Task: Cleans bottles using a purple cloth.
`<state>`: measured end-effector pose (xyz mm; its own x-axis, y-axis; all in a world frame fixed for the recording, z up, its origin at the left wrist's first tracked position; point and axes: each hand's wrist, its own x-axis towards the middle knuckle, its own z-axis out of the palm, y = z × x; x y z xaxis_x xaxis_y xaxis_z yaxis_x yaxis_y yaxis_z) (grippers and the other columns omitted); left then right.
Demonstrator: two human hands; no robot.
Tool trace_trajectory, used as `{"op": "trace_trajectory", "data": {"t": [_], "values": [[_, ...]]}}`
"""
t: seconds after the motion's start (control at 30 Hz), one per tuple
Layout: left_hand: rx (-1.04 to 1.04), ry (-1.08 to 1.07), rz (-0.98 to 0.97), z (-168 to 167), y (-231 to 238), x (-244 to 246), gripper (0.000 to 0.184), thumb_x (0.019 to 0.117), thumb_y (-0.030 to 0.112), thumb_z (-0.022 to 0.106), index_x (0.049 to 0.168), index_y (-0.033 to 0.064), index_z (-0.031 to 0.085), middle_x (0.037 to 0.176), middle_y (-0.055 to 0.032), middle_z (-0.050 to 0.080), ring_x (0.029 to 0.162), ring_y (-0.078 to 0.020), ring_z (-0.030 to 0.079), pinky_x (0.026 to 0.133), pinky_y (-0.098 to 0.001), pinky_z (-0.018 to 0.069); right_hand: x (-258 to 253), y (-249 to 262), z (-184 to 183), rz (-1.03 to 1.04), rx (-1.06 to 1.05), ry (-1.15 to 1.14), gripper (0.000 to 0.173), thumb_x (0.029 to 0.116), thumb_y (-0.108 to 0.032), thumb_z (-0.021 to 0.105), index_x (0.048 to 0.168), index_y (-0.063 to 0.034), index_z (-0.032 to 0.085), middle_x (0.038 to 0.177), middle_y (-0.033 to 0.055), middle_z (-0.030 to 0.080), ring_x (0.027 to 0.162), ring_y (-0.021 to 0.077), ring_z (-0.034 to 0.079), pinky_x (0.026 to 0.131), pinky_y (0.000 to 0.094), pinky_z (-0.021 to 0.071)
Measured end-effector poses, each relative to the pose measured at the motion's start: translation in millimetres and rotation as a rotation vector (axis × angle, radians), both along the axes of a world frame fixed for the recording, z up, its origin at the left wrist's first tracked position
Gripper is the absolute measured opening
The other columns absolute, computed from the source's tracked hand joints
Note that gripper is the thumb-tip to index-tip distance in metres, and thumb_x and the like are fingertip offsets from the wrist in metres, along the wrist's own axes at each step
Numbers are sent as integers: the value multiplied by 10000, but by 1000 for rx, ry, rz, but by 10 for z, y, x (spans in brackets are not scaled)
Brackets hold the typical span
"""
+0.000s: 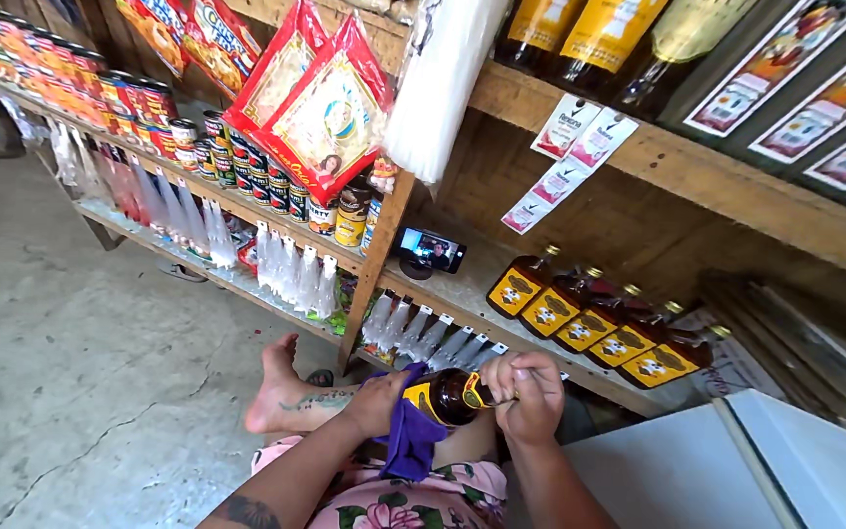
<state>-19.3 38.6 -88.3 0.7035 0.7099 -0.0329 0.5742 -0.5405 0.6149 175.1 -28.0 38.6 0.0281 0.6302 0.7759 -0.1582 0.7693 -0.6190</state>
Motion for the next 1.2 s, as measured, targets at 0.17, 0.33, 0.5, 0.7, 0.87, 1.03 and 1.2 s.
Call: {"op": "trace_trajectory", "data": {"t": [0.17,0.33,0.5,0.7,0.87,1.03,1.2], "values": [[-7,-1,-2,14,3,-2,769,897,336,714,1523,29,388,1468,-201,529,1373,-340,507,1155,-543,368,20,28,19,-12,-6,14,160,1050,-232,533,1075,-216,690,649,-77,570,573,34,555,619,217,516],[3,2,0,-19,24,5,794,884,330,729,1524,16,379,1477,-215,517,1374,-363,501,1146,-565,370,86,112,35,-7,-23,57,152,1044,-214,536,1069,-217,686,639,-80,569,558,37,551,606,222,515],[5,34,1,-5,21,11,807,880,333,731,1529,18,369,1484,-207,512,1380,-359,496,1149,-563,365,128,168,54,-2,-48,99,153,1042,-196,533,1061,-204,686,631,-73,572,550,42,551,594,225,514],[-11,60,4,0,23,14,830,873,322,740,1541,24,349,1505,-211,488,1395,-361,476,1163,-562,343,132,176,58,-1,-54,122,151,1037,-177,535,1048,-192,685,628,-60,582,544,52,561,593,231,523],[-9,61,13,-8,20,13,821,878,335,732,1537,23,354,1502,-211,489,1397,-365,472,1162,-564,341,130,162,50,0,-53,129,155,1036,-172,534,1046,-190,687,627,-63,575,546,53,560,594,232,521],[0,57,11,-23,17,8,810,877,339,728,1534,34,364,1499,-198,496,1394,-353,477,1161,-559,344,132,155,53,-3,-51,126,160,1038,-170,525,1052,-189,683,623,-59,574,548,56,561,597,235,523],[6,48,13,-48,26,8,816,877,370,722,1536,44,366,1502,-187,497,1396,-343,478,1158,-555,351,143,156,55,-11,-49,130,165,1039,-175,521,1049,-194,685,624,-62,577,542,53,558,595,231,522]]}}
